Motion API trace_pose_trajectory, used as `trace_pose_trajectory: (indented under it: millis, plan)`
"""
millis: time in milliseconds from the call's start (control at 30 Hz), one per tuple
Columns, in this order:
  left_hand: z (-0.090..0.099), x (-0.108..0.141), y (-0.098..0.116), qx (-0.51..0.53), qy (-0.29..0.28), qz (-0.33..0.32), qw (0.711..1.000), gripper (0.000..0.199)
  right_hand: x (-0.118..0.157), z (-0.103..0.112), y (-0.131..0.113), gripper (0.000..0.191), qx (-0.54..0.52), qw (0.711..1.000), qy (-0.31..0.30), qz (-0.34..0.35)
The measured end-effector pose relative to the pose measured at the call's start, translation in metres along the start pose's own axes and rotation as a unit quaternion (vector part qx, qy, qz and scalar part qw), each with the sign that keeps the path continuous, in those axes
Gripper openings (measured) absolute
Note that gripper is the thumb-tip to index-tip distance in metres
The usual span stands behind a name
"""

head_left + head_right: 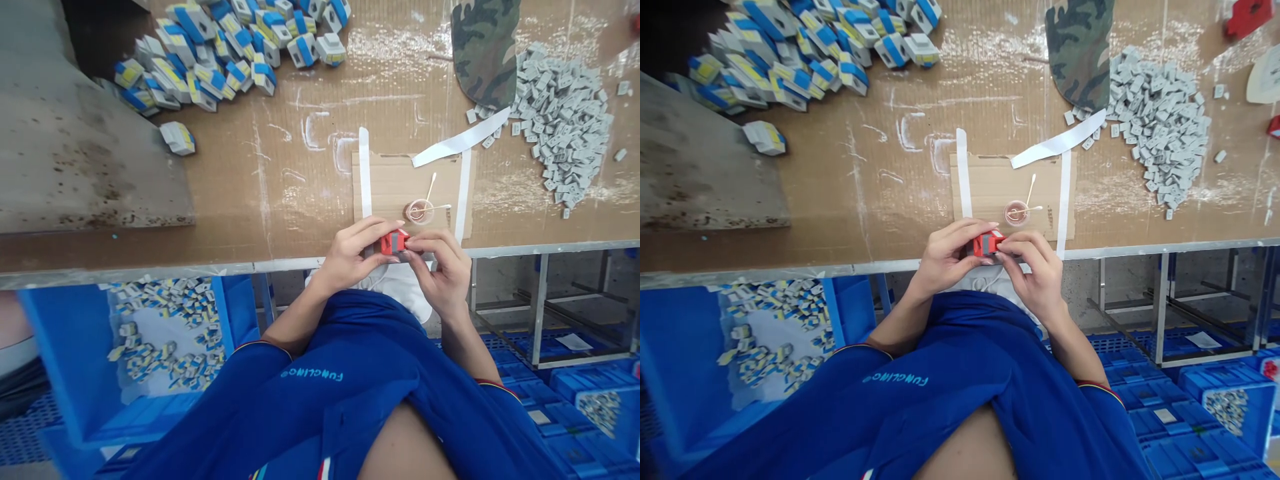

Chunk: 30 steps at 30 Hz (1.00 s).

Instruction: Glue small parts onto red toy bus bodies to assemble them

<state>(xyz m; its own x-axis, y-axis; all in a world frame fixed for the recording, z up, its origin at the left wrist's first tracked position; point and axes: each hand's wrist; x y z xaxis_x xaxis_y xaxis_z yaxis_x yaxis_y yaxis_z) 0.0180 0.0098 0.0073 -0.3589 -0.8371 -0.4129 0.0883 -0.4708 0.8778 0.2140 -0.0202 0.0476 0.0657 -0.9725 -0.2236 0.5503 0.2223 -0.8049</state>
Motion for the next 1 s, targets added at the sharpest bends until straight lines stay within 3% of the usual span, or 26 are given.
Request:
trace_pose_trajectory:
  millis: [167,500,667,1000]
  plan:
    - [0.0,-0.001,-0.001,0.014,0.003,-0.009,1.0,0.052,0.002,-0.001,0.0,0.012,-0.016,1.0,0.006,0.003]
    - [-0.002,0.0,-0.003,0.026,-0.002,-0.006,1.0,0.051,-0.003,0.007,-0.001,0.011,0.029,0.998,-0.042,0.021]
    - [0.0,0.0,-0.004,0.039,-0.005,-0.029,0.999,0.045,-0.006,0.011,-0.001,0.014,0.073,0.993,-0.064,0.066]
    - [0.002,0.0,-0.002,0.05,0.008,-0.033,0.998,0.039,-0.009,0.004,-0.003,0.02,0.065,0.992,-0.049,0.097]
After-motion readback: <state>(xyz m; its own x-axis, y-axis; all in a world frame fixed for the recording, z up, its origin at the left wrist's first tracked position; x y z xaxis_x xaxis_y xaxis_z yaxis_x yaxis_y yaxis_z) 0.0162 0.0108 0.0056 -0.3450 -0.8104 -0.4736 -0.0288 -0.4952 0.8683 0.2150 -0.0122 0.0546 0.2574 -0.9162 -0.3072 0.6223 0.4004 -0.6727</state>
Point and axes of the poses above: each hand's wrist, its own x-axis away from the middle knuckle, its own z-axis out of the back of the hand, y = z × x, and after that the axes turned 5 degrees about -z, right-handed
